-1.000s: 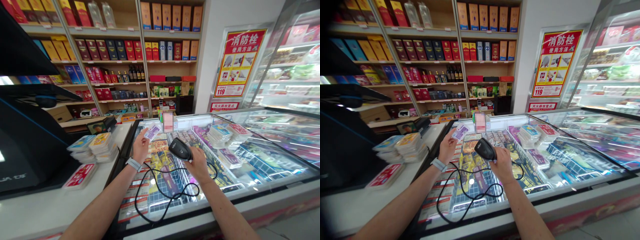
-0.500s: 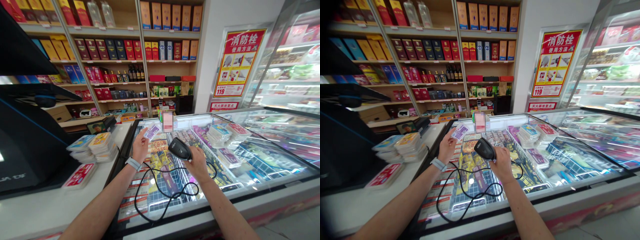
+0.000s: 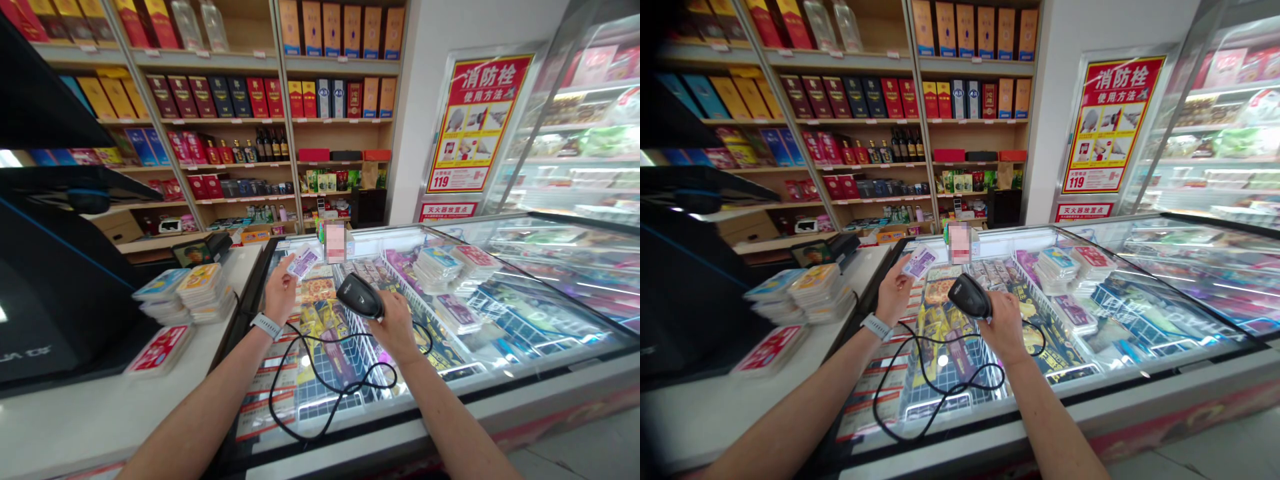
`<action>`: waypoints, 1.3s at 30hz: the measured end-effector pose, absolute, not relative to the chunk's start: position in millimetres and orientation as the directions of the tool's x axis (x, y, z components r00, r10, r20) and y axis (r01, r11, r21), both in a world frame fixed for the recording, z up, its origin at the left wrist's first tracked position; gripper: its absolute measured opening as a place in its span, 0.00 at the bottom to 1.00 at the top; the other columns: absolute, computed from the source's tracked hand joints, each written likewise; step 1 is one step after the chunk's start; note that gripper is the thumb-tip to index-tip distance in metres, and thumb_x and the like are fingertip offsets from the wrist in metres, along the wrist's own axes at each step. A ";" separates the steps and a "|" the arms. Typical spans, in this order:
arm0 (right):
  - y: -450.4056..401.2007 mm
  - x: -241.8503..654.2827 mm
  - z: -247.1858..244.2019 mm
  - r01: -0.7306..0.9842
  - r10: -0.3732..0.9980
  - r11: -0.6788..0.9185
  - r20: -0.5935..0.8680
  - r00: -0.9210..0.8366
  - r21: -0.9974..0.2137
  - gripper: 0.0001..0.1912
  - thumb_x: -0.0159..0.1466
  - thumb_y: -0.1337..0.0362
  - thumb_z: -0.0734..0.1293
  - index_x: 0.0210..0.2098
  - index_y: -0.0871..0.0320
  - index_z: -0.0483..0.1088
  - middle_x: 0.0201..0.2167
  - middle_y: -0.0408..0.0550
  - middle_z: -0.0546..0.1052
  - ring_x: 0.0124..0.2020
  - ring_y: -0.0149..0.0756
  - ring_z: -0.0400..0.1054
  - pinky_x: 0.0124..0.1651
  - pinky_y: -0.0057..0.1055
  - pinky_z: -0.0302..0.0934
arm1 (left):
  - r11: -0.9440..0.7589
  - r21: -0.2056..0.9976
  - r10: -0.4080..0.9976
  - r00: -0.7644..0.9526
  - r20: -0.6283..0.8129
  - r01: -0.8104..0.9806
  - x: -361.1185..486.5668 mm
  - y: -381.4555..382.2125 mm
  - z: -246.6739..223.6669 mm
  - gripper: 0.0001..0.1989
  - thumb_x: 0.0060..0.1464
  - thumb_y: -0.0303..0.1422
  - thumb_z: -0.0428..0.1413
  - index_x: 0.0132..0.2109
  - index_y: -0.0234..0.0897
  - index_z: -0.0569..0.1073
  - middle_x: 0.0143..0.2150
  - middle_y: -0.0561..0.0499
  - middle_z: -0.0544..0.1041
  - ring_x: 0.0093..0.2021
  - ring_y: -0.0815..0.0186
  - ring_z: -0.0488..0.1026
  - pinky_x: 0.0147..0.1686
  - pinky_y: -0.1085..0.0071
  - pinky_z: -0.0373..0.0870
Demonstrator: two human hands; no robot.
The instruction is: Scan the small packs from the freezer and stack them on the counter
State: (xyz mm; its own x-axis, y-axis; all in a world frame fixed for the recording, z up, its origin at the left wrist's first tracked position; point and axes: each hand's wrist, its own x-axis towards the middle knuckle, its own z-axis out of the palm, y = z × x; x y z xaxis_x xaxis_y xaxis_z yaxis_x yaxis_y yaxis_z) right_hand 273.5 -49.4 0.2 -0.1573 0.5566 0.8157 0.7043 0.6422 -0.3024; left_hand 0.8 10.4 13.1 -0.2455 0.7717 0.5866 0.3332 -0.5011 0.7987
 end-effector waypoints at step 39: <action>-49.6 273.3 0.3 0.707 0.541 0.643 0.828 -0.147 -0.295 0.13 0.57 0.69 0.63 0.43 0.58 0.66 0.35 0.48 0.74 0.38 0.41 0.66 0.48 0.41 0.57 | -0.470 0.829 0.792 -0.269 0.548 0.305 4.1 8.3 18.4 0.29 0.50 0.26 0.56 0.61 0.38 0.69 0.50 0.44 0.77 0.38 0.65 0.75 0.37 0.70 0.73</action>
